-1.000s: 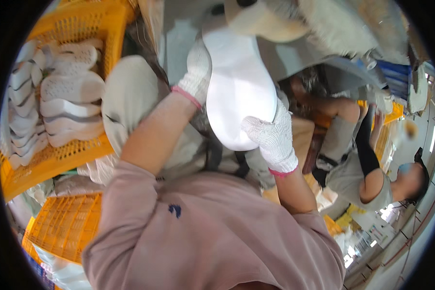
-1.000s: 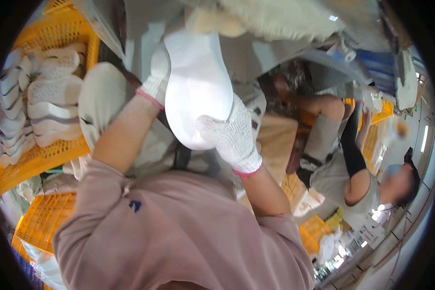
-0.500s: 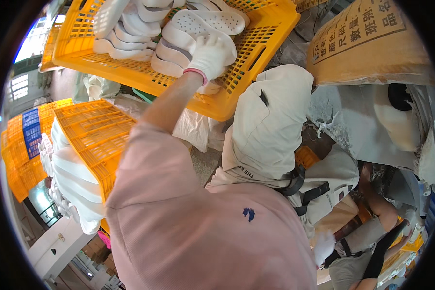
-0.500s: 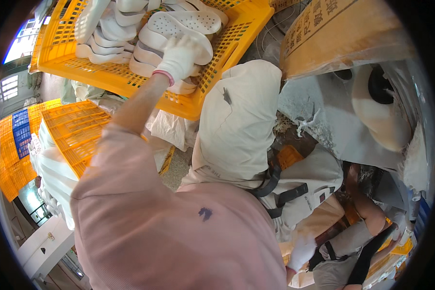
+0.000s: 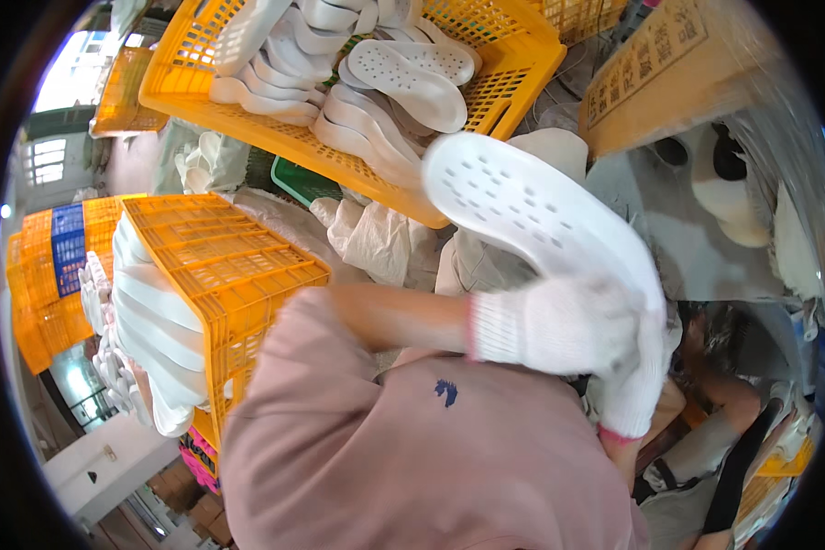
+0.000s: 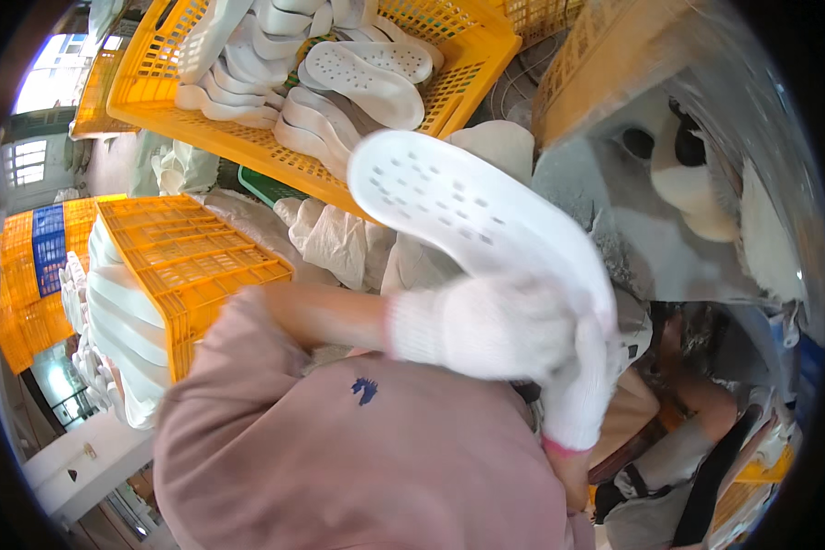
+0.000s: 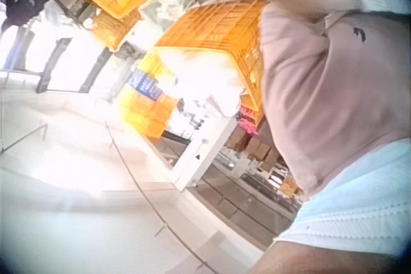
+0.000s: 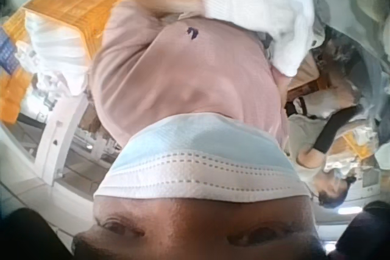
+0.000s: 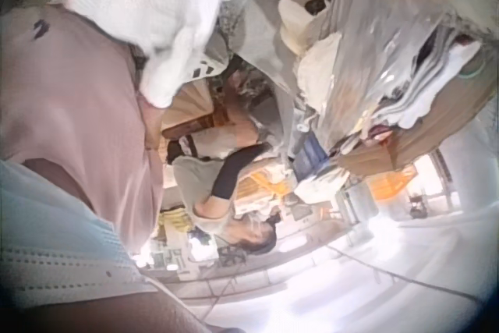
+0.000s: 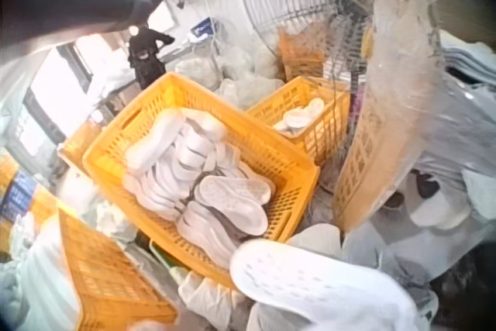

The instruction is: The person repeatedly picks white slippers from a yellow basket, wipes them with a cloth, and places them back into the basket. The task continues in a repetitive cycle with no visible change in the slippers' condition.

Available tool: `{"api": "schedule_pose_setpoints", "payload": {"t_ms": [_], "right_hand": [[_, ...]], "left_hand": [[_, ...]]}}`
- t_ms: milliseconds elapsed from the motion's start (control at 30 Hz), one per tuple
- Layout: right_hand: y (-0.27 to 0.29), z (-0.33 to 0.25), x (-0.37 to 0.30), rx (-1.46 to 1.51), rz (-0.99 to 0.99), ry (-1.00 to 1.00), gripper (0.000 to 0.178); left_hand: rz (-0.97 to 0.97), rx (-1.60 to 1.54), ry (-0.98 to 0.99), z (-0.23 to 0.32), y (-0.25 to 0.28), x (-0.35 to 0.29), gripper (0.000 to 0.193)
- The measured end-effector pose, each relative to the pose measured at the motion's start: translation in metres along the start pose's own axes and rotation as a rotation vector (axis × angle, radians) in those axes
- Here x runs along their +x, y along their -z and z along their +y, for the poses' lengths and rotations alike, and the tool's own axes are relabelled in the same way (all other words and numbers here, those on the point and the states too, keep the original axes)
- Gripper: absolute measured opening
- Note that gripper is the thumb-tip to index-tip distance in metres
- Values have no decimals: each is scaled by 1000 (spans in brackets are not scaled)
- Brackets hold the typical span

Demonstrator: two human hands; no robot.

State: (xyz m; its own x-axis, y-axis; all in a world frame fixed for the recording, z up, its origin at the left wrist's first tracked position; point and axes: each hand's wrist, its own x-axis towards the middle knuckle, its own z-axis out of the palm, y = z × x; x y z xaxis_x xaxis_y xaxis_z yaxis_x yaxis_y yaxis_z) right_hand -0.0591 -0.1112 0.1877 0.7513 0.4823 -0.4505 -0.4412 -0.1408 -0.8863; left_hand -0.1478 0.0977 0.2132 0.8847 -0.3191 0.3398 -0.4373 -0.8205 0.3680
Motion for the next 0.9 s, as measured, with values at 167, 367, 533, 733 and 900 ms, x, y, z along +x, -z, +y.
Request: {"api": "schedule_pose_setpoints", "payload": {"t_ms": [167, 367, 533, 733, 900], "right_hand": [[52, -40, -31, -23, 682, 165, 40], [88, 2, -62, -551, 660, 110, 53], [95, 25, -65, -4, 887, 416, 55], [67, 2, -69, -745, 848, 33, 54], [92, -24, 12, -835, 702, 645, 41]], "left_hand": [[493, -597, 214, 3, -90, 43, 27], [428, -1760, 912, -34, -175, 124, 26], [491, -1801, 922, -31, -187, 144, 40], [315, -2176, 958, -1, -182, 197, 40], [300, -2145, 986, -57, -200, 249, 43]]}}
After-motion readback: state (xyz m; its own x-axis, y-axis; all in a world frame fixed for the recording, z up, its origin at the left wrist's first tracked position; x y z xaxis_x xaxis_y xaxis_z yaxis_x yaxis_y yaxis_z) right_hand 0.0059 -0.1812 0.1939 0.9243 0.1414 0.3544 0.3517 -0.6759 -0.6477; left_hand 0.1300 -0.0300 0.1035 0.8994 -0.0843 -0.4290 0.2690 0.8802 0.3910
